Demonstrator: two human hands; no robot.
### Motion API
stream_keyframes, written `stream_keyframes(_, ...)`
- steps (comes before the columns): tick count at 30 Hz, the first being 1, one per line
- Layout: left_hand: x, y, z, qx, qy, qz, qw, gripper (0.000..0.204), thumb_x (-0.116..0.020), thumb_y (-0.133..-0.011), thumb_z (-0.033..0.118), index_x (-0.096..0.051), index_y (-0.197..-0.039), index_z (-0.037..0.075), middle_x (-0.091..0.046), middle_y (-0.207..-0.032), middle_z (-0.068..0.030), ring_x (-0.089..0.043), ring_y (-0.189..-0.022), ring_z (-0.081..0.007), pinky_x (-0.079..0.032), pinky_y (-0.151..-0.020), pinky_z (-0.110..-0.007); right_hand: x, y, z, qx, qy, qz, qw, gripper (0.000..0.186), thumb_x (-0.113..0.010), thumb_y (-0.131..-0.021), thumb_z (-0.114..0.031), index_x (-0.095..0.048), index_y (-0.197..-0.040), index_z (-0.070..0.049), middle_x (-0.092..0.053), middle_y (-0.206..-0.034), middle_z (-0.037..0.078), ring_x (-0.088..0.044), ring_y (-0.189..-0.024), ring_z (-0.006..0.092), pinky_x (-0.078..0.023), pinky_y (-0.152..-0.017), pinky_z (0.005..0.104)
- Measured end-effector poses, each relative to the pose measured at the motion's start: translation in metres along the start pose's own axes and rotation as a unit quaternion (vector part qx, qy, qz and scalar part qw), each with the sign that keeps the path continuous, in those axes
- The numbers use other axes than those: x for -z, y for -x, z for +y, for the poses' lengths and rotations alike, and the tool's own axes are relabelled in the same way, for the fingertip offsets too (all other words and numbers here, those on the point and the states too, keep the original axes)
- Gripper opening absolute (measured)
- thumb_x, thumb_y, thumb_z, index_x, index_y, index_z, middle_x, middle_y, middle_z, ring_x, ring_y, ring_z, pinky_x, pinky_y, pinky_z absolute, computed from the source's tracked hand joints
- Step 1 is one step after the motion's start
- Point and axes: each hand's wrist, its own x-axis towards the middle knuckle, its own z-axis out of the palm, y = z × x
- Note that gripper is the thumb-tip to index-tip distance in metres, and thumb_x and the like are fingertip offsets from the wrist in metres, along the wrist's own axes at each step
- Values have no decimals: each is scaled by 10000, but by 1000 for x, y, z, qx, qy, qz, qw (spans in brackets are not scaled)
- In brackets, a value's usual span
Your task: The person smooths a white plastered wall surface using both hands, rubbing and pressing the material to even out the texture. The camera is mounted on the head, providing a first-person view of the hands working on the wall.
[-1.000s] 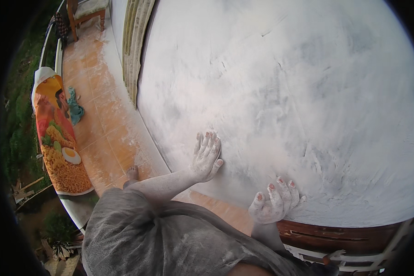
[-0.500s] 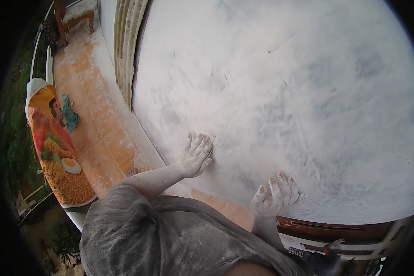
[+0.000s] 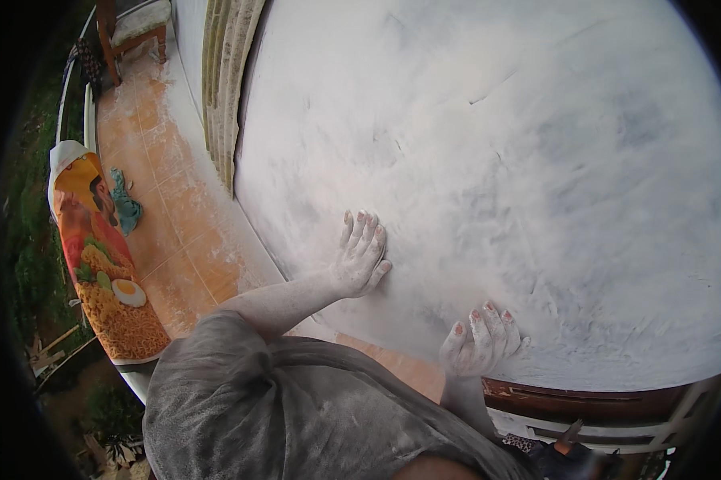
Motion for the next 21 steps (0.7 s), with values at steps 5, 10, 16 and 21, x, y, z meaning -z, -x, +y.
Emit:
stream_keyframes(5,6,-127,-31,-66,-45,42,996,727,-301,-1130,397,-145,-1611,-125,-116,-1687,-353,-8,-1587,-508,34,-1233,-694,-5,1,1,20,10,43,999,207,-619,-978,-401,-724,-994,-223,-778,-1029,18,-630,-1210,267,-168,-1270,541)
stream_keyframes(10,-37,-5,5,-17,-5,35,999,748,-348,-1115,390,-129,-1612,-124,-74,-1689,-358,34,-1586,-506,34,-1216,-728,-6,2,2,31,4,43,999,223,-609,-1013,-373,-694,-1060,-172,-757,-1107,50,-636,-1213,297,-226,-1223,549)
stream_keyframes(16,-10,-46,-10,26,20,64,997,748,-302,-1115,430,-92,-1641,-58,-22,-1725,-274,66,-1605,-425,72,-1239,-676,-1,2,5,48,-27,33,998,230,-598,-1014,-373,-697,-1077,-175,-759,-1118,54,-622,-1241,290,-221,-1240,541)
stream_keyframes(21,54,-154,-52,118,1,106,987,743,-226,-1130,439,-64,-1633,-82,3,-1719,-290,83,-1602,-427,73,-1256,-630,-2,4,7,56,-27,38,997,231,-587,-1023,-378,-695,-1071,-180,-758,-1110,51,-614,-1257,284,-226,-1243,543)
